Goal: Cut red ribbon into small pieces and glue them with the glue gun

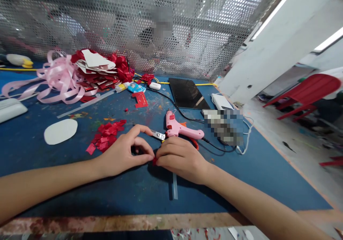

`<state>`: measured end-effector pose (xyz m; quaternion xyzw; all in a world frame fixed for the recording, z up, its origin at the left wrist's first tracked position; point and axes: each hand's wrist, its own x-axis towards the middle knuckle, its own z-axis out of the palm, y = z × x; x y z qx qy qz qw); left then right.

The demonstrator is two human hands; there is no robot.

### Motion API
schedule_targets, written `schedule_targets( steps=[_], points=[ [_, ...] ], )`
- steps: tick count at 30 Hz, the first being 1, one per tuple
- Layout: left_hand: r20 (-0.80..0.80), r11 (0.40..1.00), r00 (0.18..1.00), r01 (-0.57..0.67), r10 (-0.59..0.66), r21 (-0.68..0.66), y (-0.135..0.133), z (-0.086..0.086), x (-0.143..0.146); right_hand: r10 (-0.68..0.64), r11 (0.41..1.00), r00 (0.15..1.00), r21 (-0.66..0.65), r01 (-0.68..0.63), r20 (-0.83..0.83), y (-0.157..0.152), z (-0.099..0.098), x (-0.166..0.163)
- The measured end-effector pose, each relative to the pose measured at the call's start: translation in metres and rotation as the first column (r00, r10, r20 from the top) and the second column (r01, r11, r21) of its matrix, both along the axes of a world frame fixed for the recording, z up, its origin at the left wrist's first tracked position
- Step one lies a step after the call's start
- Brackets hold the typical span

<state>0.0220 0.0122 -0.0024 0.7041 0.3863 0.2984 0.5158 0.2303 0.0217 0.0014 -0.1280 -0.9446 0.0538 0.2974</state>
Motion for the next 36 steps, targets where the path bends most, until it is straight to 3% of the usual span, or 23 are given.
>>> schedule_targets(
  steps=[10,17,23,29,36],
  points=[
    [-0.033,0.993,0.999,-0.001,0.005,0.117,-0.0048,-0.001,0.0019,-0.039,0.998,0.998,-0.045,0.037,-0.044,0.0002,-0.0057,-0.0009],
    [-0.026,0.916,0.989,-0.122,0.143,0.383,-0.004,-0.005,-0.0003,-0.078,0.992,0.987,-0.111,0.063,-0.14,-0.0031,-0.0012,-0.0009],
    [-0.133,0.85,0.99,0.04,0.036,0.525,0.0001,-0.0058,-0.0002,-0.104,0.992,0.976,-0.095,0.087,-0.191,-0.0061,-0.0017,-0.0017],
    [-0.176,0.768,0.98,0.046,0.088,0.638,-0.0008,-0.006,0.0001,-0.115,0.99,0.978,-0.095,0.1,-0.174,-0.0057,-0.0011,-0.0016],
    [-0.242,0.715,0.965,0.096,0.105,0.693,-0.0009,-0.0062,-0.0016,-0.142,0.984,0.978,-0.129,0.123,-0.153,-0.005,-0.0013,-0.0023]
  ],
)
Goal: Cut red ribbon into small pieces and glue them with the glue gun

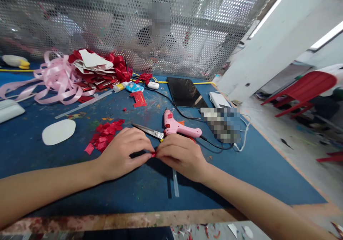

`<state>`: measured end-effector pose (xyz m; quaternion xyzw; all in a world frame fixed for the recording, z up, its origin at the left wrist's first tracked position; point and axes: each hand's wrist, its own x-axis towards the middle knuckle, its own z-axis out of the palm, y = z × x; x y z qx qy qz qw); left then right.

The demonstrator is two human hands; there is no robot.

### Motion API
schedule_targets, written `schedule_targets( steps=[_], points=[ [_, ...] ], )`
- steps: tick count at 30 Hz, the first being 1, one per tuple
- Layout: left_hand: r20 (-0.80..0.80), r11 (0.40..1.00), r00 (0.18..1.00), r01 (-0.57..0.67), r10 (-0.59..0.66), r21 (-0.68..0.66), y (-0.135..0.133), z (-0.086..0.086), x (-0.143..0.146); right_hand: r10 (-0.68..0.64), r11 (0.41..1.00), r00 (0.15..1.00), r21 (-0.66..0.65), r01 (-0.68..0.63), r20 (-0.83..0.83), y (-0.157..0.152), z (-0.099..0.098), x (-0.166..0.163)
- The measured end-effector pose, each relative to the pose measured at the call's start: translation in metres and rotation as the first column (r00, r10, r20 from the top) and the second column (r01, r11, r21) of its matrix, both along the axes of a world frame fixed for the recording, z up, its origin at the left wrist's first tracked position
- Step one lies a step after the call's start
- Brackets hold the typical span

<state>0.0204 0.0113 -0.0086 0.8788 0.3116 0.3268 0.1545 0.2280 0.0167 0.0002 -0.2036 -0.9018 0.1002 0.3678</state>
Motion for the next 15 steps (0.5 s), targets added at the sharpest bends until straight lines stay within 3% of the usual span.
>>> schedule_targets(
  steps=[5,11,15],
  points=[
    [-0.022,1.0,1.0,0.001,0.0,0.011,-0.0005,-0.0008,-0.0002,-0.003,1.0,1.0,-0.018,0.003,0.0,-0.0001,-0.0012,-0.0009],
    [-0.031,0.999,0.999,-0.032,0.032,0.023,0.0016,-0.0035,-0.0017,-0.173,0.983,0.981,-0.049,0.177,0.087,-0.0021,-0.0001,-0.0017],
    [-0.045,0.998,0.998,-0.042,0.044,0.048,0.0027,-0.0048,-0.0026,-0.137,0.988,0.987,-0.061,0.143,0.088,-0.0015,-0.0007,-0.0017]
  ],
)
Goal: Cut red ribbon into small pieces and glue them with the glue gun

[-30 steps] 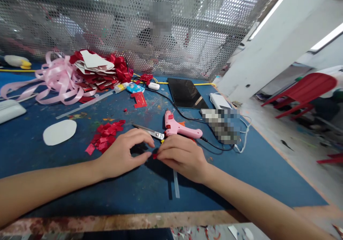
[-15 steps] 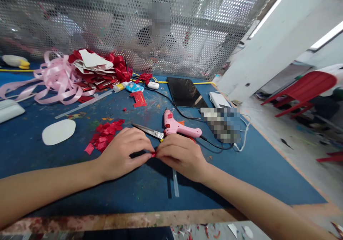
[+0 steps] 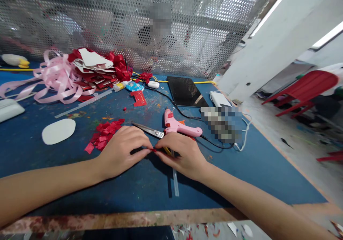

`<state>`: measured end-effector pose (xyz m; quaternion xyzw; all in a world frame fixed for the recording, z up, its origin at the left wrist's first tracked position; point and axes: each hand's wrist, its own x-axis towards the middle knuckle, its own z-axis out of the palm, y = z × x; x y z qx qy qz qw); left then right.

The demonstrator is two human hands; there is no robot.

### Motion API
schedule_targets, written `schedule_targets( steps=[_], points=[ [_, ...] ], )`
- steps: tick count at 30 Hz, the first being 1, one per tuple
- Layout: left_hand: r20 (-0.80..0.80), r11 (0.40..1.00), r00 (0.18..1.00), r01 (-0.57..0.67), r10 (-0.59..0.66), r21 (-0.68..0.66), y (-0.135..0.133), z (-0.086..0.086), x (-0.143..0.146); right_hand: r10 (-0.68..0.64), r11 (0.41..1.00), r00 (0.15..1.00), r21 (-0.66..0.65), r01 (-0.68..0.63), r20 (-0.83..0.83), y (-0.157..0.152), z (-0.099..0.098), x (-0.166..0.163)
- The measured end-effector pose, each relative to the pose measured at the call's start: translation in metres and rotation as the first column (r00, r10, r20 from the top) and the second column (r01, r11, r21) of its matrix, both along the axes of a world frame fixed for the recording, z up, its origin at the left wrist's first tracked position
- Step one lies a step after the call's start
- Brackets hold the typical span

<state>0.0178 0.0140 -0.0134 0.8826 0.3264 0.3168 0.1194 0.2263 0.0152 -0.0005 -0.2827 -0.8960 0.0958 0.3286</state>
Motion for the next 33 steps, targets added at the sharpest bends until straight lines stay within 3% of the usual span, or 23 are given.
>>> schedule_targets(
  steps=[17,33],
  points=[
    [-0.088,0.994,0.996,-0.014,0.023,0.107,-0.0023,0.0017,0.0036,-0.007,1.0,0.998,-0.011,0.008,0.057,-0.0021,-0.0029,-0.0021],
    [-0.028,0.999,0.999,-0.041,0.041,0.029,-0.0021,0.0004,0.0042,-0.036,0.999,0.997,-0.003,0.037,0.072,-0.003,-0.0031,-0.0038]
  ],
)
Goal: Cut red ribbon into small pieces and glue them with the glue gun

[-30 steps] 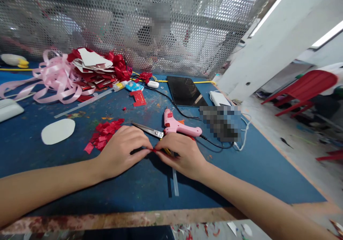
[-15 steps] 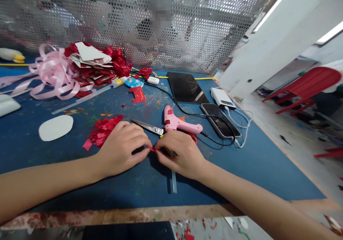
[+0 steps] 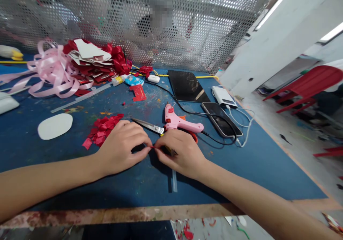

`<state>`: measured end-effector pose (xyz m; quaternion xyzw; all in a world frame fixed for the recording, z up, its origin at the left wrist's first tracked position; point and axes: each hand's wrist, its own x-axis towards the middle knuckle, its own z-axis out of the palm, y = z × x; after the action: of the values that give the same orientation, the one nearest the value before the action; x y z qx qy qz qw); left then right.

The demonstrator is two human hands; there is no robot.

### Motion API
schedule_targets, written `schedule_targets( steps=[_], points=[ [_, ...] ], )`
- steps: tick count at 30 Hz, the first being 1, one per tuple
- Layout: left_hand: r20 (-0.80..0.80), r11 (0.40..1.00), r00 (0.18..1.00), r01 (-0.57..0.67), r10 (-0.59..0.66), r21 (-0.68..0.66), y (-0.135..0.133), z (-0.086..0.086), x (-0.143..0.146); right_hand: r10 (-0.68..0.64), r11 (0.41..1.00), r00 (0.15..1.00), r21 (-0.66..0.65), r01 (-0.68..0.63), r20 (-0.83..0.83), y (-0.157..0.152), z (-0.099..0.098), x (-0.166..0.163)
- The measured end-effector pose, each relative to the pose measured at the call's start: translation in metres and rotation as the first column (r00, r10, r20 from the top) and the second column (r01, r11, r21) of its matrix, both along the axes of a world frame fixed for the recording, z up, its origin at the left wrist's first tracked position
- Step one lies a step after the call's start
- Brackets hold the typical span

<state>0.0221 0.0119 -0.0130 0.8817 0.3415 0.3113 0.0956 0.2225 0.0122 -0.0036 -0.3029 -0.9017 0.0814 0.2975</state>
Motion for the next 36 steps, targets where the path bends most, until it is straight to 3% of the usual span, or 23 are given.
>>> schedule_targets(
  steps=[8,16,21,31,36],
  points=[
    [-0.023,0.998,1.0,0.006,-0.004,0.055,0.0004,0.0017,0.0013,-0.014,0.999,1.0,0.052,0.013,0.018,0.0,-0.0014,-0.0014],
    [-0.118,0.968,0.993,0.028,0.001,0.248,-0.001,0.0027,0.0019,-0.025,0.992,0.996,0.129,0.014,0.084,0.0012,-0.0049,-0.0035],
    [-0.142,0.955,0.99,0.037,0.005,0.295,-0.0009,0.0025,0.0022,-0.023,0.985,0.994,0.175,0.003,0.107,0.0004,-0.0069,-0.0045],
    [0.056,0.993,0.998,0.005,-0.012,0.117,-0.0003,0.001,-0.0008,-0.061,0.988,0.998,0.143,0.056,0.031,-0.0022,-0.0026,-0.0023],
    [0.045,0.994,0.998,0.027,-0.032,0.108,0.0003,-0.0015,-0.0012,-0.062,0.989,0.997,0.134,0.057,0.035,-0.0018,-0.0031,-0.003]
  ],
)
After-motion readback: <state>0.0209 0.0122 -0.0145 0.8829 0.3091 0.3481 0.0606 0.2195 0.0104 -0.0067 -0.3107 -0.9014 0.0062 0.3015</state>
